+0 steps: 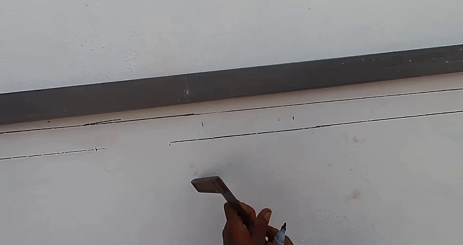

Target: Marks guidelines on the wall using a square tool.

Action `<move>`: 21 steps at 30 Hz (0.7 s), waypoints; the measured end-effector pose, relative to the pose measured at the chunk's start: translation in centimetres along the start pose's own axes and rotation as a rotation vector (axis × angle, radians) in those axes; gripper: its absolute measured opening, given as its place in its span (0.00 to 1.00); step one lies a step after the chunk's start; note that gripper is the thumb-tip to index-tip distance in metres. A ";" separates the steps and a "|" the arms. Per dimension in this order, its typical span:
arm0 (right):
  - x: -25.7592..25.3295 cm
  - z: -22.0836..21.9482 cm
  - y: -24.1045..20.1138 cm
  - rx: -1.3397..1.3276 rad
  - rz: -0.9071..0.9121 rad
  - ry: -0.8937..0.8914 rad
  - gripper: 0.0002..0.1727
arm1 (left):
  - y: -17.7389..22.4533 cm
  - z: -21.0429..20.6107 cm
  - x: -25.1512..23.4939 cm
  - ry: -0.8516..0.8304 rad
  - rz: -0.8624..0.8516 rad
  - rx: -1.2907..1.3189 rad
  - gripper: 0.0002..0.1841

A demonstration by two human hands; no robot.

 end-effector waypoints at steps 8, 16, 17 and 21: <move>-6.9 5.9 6.6 0.092 -0.101 0.464 0.17 | 12.9 0.9 -7.3 0.278 -1.053 -0.870 0.30; -11.6 4.7 7.2 0.042 -0.059 0.467 0.17 | 13.2 1.0 -16.7 0.108 -1.446 -1.014 0.15; -11.8 4.7 7.0 0.096 -0.020 0.510 0.16 | 13.1 1.3 -17.0 0.133 -1.459 -1.016 0.15; -12.0 4.2 6.1 0.306 0.096 0.585 0.11 | 12.9 1.3 -17.2 0.254 -1.453 -1.002 0.14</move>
Point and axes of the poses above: each hand's wrist, its own x-axis away from the middle knuckle, its own z-axis out of the back of the hand, y = z × x, the point moved 9 cm from there along -x, towards the middle knuckle, and after that the axes turned 4 degrees about -z, right-handed, at the moved point
